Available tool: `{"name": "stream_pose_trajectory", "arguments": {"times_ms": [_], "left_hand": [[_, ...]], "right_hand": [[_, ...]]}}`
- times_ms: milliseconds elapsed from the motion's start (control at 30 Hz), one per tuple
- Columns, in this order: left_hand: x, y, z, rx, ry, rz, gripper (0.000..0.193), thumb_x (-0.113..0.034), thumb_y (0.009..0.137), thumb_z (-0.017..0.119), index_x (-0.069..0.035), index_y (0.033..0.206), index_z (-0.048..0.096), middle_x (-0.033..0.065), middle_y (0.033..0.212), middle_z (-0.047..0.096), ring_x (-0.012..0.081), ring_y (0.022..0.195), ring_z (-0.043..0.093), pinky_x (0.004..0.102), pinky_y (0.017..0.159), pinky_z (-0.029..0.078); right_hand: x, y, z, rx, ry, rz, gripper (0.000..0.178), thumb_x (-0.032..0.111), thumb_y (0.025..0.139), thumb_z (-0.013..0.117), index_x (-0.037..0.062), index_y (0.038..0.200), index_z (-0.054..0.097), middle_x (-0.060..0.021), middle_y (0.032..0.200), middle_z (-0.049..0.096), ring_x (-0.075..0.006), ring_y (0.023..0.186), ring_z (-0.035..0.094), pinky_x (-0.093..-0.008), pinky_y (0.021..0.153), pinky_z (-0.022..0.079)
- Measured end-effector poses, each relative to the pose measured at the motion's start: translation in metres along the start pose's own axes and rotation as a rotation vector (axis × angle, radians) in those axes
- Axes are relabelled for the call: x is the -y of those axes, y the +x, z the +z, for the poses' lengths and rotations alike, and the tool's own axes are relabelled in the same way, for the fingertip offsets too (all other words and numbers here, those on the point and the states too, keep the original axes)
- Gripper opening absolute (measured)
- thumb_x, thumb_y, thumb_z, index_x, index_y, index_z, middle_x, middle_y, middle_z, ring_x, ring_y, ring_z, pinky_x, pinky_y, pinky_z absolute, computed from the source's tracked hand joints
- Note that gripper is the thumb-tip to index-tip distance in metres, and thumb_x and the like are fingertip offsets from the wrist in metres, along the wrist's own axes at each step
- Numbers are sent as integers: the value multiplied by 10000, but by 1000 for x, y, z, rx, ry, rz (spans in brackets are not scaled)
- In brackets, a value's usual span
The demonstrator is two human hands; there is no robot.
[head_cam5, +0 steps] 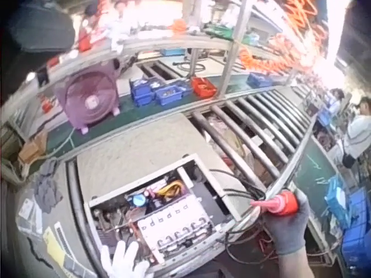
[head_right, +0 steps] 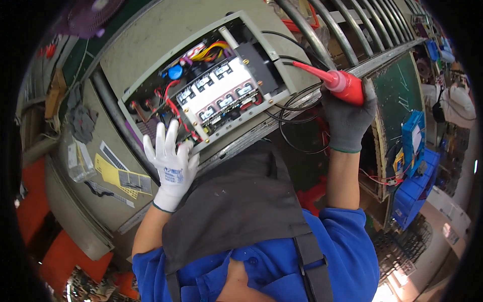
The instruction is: Apply adhesive or sealant to the internal components of a solar inverter and then move the completed unit to a storage stack.
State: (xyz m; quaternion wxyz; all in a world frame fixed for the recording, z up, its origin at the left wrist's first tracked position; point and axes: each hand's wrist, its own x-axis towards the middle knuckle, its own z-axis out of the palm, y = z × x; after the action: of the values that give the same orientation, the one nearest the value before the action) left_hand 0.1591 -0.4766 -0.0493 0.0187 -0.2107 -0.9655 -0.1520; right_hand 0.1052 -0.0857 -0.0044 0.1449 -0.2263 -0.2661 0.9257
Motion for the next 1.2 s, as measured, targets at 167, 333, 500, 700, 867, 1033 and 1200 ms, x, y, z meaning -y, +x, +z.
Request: {"name": "stream_pose_trajectory", "arguments": {"times_ms": [167,333,500,700,867,1033,1200], "left_hand": [[-16,34,-45,-10,118,132,283,-103,631,793,-131,864,634,130,1423,518,397,1381,434,704,1101,216],[7,99,-119,-58,414,-6,275,-147,619,809,-185,876,715,132,1436,562,432,1396,421,694,1126,198],[87,170,-112,-286,597,-210,293,-198,765,745,-197,1057,769,123,1454,542,386,1423,383,631,1168,163],[109,262,-109,-139,652,-344,341,-217,857,618,-166,1180,716,145,1498,485,390,1450,333,627,1163,176],[19,276,-85,-91,409,-116,631,-332,821,707,-17,1350,568,279,1529,379,510,1415,315,636,1130,222],[11,306,-55,52,344,-36,796,-354,603,798,-4,1277,562,261,1543,359,515,1408,310,621,1107,259],[20,305,-51,11,361,24,829,-362,628,857,-40,1328,550,269,1577,297,533,1421,262,650,1106,229]], "right_hand": [[26,37,-31,-54,145,-7,424,281,882,677,-22,1154,560,-200,1151,613,-352,1135,579,-528,1064,425],[24,88,-24,83,211,106,390,262,902,658,-45,1134,597,-216,1151,643,-357,1143,604,-512,1090,423],[-4,128,20,164,135,46,415,306,903,689,-10,1154,594,-160,1145,639,-303,1100,614,-491,1039,449],[-26,158,99,189,-83,-35,375,262,918,649,-4,1176,589,-100,1127,617,-210,1077,602,-381,1037,432],[-44,164,145,427,-940,-446,444,191,749,716,1,1117,554,-134,1040,584,-237,988,589,-394,890,495],[-79,170,147,793,-1102,-914,499,81,621,824,31,1061,595,-137,988,585,-278,862,574,-404,760,491],[-101,159,138,800,-1096,-1045,599,110,577,898,79,1090,590,-105,977,573,-275,818,558,-403,718,488]]}}
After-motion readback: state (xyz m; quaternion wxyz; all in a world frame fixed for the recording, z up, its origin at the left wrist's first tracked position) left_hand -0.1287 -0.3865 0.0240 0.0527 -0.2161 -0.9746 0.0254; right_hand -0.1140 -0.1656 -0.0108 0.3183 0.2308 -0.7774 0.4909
